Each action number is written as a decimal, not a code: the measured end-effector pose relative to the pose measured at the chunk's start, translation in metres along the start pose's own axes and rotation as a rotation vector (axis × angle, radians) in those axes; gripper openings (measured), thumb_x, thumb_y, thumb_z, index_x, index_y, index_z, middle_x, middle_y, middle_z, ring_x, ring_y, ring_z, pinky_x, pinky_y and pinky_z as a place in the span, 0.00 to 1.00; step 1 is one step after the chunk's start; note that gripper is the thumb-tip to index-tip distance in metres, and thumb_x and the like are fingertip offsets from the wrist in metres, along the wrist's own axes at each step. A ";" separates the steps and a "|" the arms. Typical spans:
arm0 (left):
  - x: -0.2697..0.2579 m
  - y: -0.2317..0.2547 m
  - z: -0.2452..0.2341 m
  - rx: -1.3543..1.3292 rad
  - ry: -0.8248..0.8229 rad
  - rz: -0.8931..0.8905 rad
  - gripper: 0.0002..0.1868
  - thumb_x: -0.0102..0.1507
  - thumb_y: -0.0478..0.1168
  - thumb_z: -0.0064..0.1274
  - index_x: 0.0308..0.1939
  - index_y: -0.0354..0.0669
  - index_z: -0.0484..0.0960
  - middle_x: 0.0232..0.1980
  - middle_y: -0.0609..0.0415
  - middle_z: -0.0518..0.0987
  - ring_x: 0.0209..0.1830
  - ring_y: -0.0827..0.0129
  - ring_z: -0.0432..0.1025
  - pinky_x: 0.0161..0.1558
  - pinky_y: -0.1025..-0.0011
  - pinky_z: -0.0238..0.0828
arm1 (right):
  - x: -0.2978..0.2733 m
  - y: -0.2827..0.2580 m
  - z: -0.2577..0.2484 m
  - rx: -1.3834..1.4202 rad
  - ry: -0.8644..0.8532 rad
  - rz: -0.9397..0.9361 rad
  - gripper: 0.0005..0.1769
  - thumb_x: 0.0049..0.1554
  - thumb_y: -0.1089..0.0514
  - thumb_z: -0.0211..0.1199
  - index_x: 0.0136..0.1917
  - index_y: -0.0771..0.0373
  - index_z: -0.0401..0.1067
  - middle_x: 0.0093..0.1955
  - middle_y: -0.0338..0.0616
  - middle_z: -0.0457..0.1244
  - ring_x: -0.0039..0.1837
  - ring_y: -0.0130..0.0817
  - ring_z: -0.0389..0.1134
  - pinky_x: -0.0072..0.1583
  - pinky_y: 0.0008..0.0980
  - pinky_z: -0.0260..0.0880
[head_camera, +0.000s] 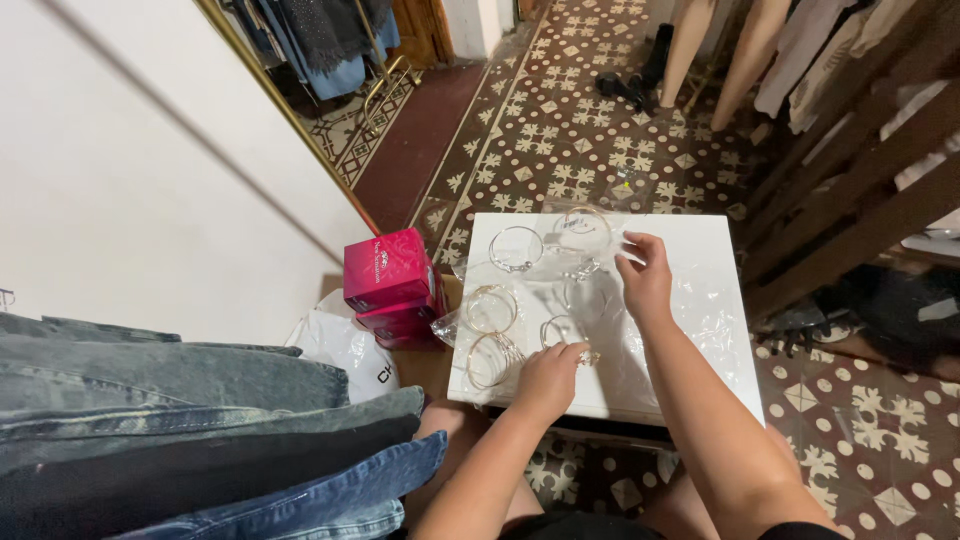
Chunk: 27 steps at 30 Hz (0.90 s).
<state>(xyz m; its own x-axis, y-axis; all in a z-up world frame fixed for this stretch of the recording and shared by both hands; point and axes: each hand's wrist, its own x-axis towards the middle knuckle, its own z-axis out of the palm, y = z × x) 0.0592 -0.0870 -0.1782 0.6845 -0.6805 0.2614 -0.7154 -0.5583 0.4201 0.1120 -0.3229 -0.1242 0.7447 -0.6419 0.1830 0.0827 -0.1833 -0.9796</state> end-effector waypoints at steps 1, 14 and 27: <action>-0.002 0.004 -0.008 -0.001 0.002 0.001 0.18 0.70 0.37 0.49 0.64 0.56 0.81 0.45 0.57 0.80 0.46 0.54 0.81 0.51 0.57 0.77 | -0.004 -0.007 -0.002 -0.001 0.000 -0.002 0.23 0.64 0.73 0.67 0.68 0.59 0.66 0.72 0.47 0.68 0.73 0.42 0.70 0.70 0.38 0.72; -0.037 0.054 -0.102 -0.654 -0.059 -0.148 0.17 0.71 0.36 0.52 0.63 0.50 0.84 0.53 0.52 0.86 0.50 0.63 0.82 0.50 0.65 0.77 | 0.042 -0.038 0.109 -0.807 -0.573 -0.500 0.12 0.63 0.58 0.65 0.59 0.49 0.79 0.63 0.41 0.73 0.65 0.50 0.71 0.66 0.51 0.63; -0.030 -0.015 -0.157 -1.444 0.613 -0.428 0.11 0.65 0.33 0.58 0.50 0.31 0.85 0.37 0.42 0.85 0.40 0.59 0.80 0.50 0.65 0.74 | 0.079 -0.046 0.213 -1.563 -1.172 -0.062 0.33 0.60 0.19 0.57 0.50 0.46 0.83 0.53 0.31 0.70 0.62 0.37 0.70 0.74 0.56 0.50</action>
<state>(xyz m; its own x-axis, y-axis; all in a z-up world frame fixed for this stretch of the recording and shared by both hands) 0.0711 0.0166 -0.0562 0.9907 -0.1233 0.0571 0.0091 0.4794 0.8775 0.3076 -0.2066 -0.0828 0.8191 0.0009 -0.5737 0.0490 -0.9965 0.0683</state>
